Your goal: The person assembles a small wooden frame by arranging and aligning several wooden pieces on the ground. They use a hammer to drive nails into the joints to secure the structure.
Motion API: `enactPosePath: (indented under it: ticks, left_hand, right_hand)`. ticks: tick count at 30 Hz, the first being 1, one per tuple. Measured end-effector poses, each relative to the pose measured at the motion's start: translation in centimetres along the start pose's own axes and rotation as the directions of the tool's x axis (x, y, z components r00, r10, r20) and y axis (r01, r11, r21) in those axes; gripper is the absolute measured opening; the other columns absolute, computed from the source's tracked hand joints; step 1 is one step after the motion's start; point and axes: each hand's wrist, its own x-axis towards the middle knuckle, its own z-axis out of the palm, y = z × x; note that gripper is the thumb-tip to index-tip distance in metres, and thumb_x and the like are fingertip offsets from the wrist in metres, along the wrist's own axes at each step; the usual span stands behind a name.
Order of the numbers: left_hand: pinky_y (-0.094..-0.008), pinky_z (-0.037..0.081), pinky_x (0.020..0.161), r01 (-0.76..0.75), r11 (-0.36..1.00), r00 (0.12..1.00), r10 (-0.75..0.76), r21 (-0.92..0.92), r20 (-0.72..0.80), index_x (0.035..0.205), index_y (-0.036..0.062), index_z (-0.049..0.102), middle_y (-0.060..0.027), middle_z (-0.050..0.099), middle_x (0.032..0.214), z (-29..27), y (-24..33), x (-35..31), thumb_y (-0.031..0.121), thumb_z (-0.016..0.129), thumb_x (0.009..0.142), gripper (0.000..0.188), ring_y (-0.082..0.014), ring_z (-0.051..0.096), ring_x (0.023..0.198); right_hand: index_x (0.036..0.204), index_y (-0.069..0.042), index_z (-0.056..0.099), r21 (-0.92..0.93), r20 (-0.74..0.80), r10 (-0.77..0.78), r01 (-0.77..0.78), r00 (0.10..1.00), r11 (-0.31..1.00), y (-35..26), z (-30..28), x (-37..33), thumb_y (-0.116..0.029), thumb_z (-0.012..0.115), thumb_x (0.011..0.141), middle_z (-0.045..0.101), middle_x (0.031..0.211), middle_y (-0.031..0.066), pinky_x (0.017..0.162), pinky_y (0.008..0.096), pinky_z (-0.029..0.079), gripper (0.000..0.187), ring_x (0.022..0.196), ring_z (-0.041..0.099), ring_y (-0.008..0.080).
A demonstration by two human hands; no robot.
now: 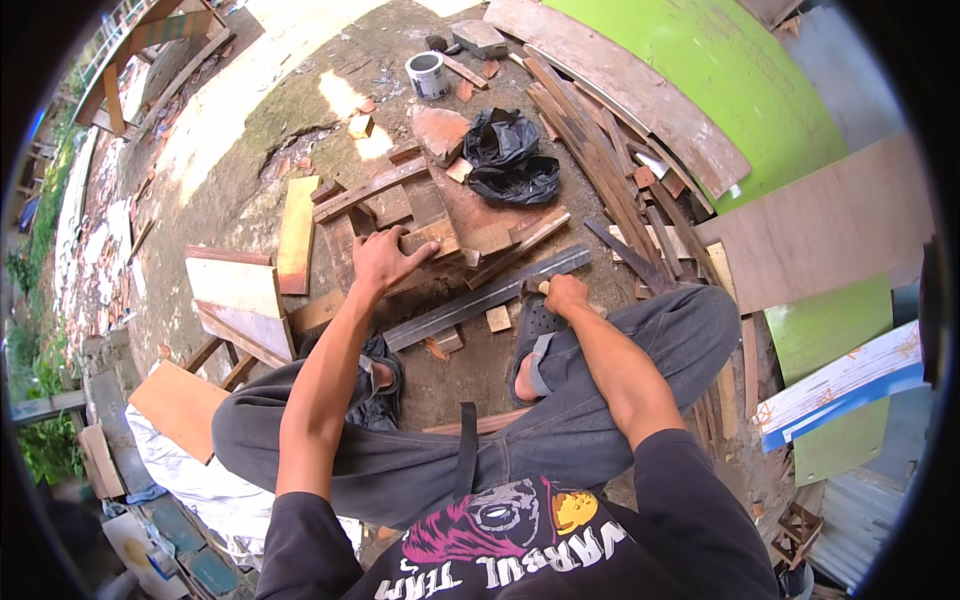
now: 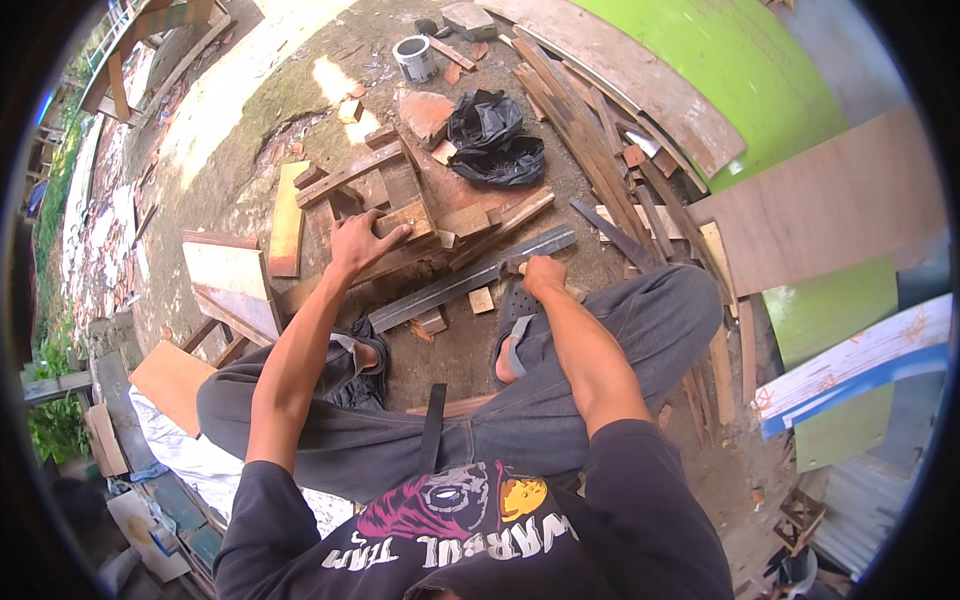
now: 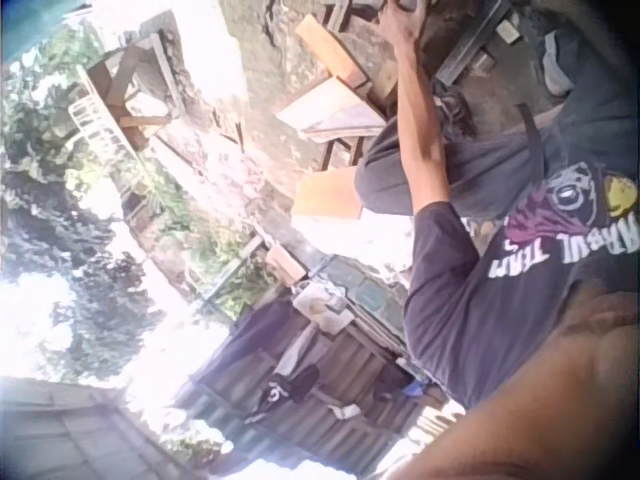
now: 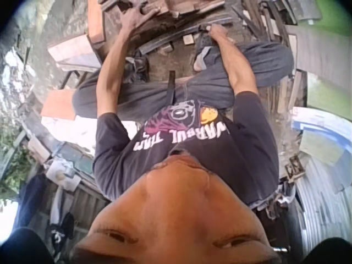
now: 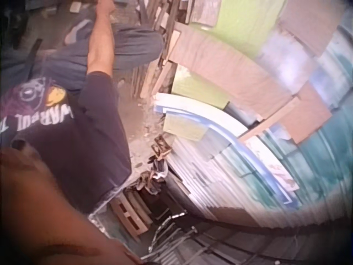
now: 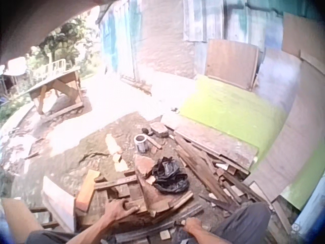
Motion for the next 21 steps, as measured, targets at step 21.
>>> enactPosePath:
  ticks: [21]
  left_hand:
    - [-0.0495, 0.053, 0.066, 0.137, 0.99, 0.985, -0.132, -0.039, 0.107, 0.084, 0.0036, 0.071, -0.0235, 0.068, 0.072, -0.1, 2.0, 2.6, 0.062, 0.048, 0.096, 0.064, -0.0424, 0.069, 0.072]
  right_hand:
    - [0.109, -0.008, 0.074, 0.391, -0.475, -0.05, 0.262, 0.879, 0.882, -3.0, -5.7, 18.8, -0.021, 0.063, 0.089, 0.07, 0.113, 0.0217, 0.094, 0.0485, 0.052, 0.026, 0.109, 0.065, 0.041]
